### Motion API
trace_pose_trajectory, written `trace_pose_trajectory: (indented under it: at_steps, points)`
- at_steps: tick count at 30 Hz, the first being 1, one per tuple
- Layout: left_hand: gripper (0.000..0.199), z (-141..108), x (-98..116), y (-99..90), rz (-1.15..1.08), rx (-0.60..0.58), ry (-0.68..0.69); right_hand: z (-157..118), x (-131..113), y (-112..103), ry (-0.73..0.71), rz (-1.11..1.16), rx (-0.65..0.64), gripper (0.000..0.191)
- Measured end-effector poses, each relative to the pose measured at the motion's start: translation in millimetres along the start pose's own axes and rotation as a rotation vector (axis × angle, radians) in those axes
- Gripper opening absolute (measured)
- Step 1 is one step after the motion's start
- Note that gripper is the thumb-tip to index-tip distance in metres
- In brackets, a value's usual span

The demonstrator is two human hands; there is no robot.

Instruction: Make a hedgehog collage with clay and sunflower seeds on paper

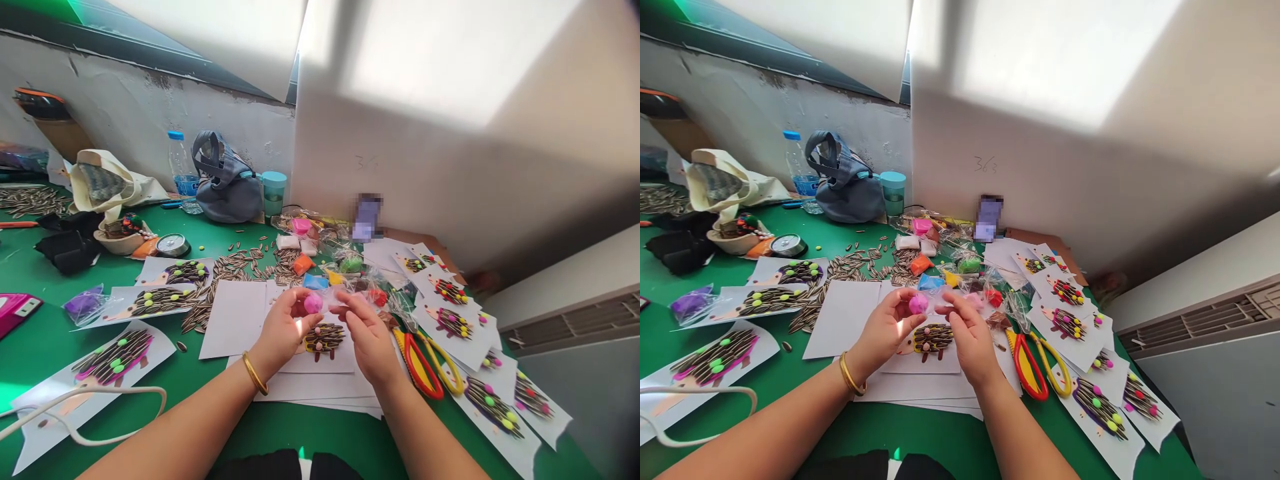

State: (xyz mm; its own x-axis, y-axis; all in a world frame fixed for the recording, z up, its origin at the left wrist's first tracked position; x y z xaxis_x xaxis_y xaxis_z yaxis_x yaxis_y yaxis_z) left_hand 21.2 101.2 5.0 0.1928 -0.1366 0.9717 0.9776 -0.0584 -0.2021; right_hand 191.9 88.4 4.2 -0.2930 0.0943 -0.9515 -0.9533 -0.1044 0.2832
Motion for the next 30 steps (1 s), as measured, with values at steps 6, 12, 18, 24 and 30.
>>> trace_pose_trajectory:
  at_steps: [6,12,18,24,30]
  points:
    - [0.042,-1.0,11.2,-1.3,0.045,-0.002,-0.057,4.4,-7.5,-14.7,-0.054,-0.095,0.121,0.031]
    - [0.043,-2.5,11.6,0.1,-0.119,-0.007,-0.137,11.2,-9.4,-38.6,-0.107,-0.247,0.175,0.043]
    - [0.027,-1.6,8.9,-0.7,-0.099,-0.009,-0.133,20.9,-7.9,-63.2,-0.135,-0.663,0.229,0.057]
    - [0.039,-1.4,12.3,1.3,-0.122,-0.018,-0.127,18.7,-14.7,-49.5,-0.210,-1.116,0.124,0.043]
    - [0.023,-4.7,13.8,0.5,-0.054,-0.009,-0.118,1.3,-38.5,-14.7,-0.441,-0.958,0.011,0.039]
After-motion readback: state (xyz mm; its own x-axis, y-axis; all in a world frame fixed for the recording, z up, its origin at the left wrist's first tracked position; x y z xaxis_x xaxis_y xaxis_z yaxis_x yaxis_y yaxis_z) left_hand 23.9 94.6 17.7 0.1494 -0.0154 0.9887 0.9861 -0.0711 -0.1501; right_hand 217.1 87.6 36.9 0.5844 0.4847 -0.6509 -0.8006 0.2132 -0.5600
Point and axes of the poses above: each hand's wrist, its own z-axis towards the middle knuckle, its own y-axis out of the palm, x = y × z, the point moved 6 cm from there along z, towards the middle knuckle, and after that the axes turned 14 degrees about z, right-handed, at the moved point
